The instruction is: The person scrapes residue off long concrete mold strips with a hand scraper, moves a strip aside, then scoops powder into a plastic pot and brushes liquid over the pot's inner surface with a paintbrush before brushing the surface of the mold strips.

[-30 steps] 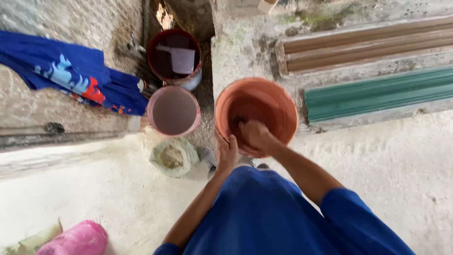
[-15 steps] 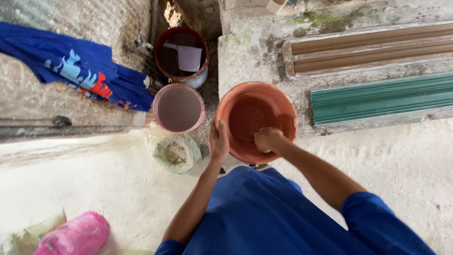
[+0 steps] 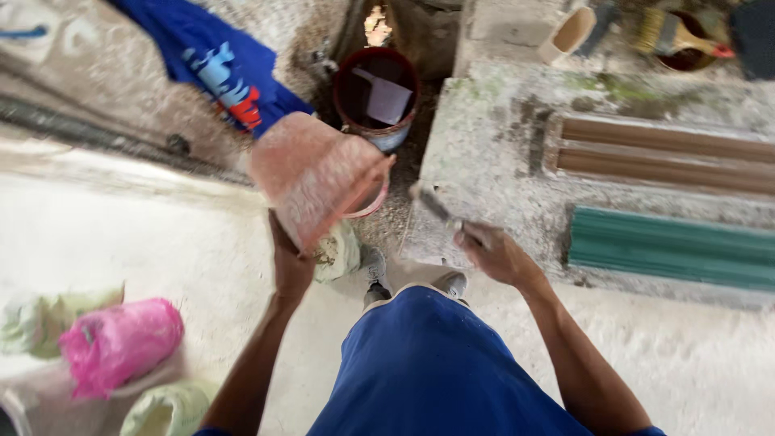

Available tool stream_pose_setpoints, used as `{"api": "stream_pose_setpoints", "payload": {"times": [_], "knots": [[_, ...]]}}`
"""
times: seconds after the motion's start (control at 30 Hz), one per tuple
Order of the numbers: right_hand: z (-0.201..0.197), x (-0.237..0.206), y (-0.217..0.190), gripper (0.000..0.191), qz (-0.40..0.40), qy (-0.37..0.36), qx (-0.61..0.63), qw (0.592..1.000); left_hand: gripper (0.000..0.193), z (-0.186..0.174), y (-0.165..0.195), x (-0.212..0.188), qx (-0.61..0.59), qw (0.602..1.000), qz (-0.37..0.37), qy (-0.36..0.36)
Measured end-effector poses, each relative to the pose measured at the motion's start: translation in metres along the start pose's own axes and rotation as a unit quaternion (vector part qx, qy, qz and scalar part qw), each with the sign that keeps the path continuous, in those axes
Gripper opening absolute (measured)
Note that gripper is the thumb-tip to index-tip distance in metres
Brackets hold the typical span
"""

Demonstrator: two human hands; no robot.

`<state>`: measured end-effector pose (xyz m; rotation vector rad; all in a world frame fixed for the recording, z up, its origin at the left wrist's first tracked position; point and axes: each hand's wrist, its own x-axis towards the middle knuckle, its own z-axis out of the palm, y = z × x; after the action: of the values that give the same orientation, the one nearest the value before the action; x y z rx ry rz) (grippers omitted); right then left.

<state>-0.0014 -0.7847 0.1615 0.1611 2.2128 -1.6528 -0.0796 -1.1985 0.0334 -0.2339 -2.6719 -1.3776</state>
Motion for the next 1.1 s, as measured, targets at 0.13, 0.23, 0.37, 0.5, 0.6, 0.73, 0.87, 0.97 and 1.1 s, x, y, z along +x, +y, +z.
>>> {"api": "stream_pose_setpoints", "payload": {"times": [0.13, 0.23, 0.37, 0.5, 0.6, 0.73, 0.87, 0.97, 1.1], "knots": [[0.055, 0.059, -0.017, 0.023, -0.002, 0.198, 0.192, 0.961, 0.082, -0.093, -0.017, -0.004, 0.202, 0.96, 0.173, 0.09], [0.11, 0.099, -0.036, 0.029, -0.06, -0.045, 0.237, 0.969, 0.078, -0.133, -0.007, -0.008, 0.254, 0.938, 0.191, 0.138], [0.152, 0.123, -0.052, 0.048, 0.028, -0.016, 0.214, 0.976, 0.057, -0.17, 0.009, -0.013, 0.362, 0.887, 0.244, 0.148], [0.161, 0.134, -0.044, 0.041, -0.058, -0.237, 0.016, 0.97, 0.047, -0.193, 0.019, -0.019, 0.433, 0.853, 0.258, 0.135], [0.152, 0.146, -0.017, 0.063, -0.087, -0.188, -0.16, 0.965, 0.046, -0.189, 0.02, -0.026, 0.423, 0.871, 0.211, 0.134], [0.122, 0.144, 0.043, 0.06, -0.076, -0.061, -0.536, 0.839, 0.053, -0.156, 0.012, -0.033, 0.348, 0.908, 0.179, 0.151], [0.075, 0.101, 0.1, 0.063, 0.044, -0.187, -0.546, 0.816, 0.052, -0.115, -0.001, -0.04, 0.319, 0.932, 0.134, 0.111], [0.048, 0.085, 0.114, 0.037, 0.101, -0.196, -0.573, 0.789, 0.058, -0.09, -0.005, -0.043, 0.297, 0.947, 0.095, 0.081], [0.045, 0.103, 0.114, 0.042, 0.006, -0.156, -0.283, 0.946, 0.066, -0.063, -0.002, -0.043, 0.244, 0.96, 0.09, 0.103]]}}
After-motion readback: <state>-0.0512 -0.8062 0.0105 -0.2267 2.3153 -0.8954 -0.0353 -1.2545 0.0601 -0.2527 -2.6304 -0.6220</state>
